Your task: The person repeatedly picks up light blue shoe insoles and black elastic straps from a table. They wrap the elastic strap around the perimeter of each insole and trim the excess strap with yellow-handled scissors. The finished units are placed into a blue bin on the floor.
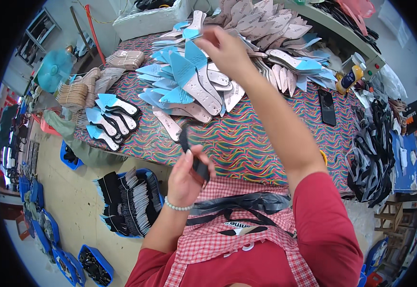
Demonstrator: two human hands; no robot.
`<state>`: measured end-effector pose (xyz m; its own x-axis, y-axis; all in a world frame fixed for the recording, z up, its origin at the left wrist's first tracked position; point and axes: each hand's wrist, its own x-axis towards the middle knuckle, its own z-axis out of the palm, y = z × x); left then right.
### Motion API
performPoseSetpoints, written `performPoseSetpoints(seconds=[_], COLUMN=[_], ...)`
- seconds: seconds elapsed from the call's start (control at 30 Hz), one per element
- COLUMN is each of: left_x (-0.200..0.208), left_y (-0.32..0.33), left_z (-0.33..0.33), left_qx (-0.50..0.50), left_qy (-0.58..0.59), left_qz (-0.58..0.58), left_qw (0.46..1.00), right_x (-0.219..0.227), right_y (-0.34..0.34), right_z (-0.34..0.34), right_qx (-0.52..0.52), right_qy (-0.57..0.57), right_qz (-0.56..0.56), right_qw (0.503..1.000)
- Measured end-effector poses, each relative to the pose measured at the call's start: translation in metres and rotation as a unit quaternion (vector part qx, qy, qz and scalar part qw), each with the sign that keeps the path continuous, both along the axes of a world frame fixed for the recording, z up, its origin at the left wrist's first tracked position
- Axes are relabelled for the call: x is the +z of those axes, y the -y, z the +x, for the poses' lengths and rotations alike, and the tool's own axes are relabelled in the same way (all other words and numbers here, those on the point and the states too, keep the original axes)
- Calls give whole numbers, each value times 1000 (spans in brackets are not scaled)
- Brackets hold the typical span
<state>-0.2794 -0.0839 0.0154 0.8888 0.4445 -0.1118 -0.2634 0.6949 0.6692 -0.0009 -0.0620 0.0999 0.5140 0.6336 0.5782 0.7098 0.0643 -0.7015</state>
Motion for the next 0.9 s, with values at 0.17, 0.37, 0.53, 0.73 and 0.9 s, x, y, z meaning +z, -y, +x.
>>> performPoseSetpoints(seconds=[0.17,0.37,0.53,0.73,0.9], left_x=[-4,-7,-21,-30,-43], left_y=[-23,-19,23,41,33], left_z=[35,100,93,76,59], left_qx=[57,-102,-256,-286,-275], left_qy=[21,-24,-126,-123,-138], left_qz=[27,5,226,65,57], left_qw=[998,994,931,948,950], right_x=[-97,-128,-112,-98,-94], right_y=[113,189,210,214,218], right_z=[-113,-154,-99,-68,-62], right_qx=[313,247,68,26,10], right_qy=[-385,-577,-551,-523,-515], right_qz=[-85,-203,32,95,125], right_qw=[864,751,831,847,848])
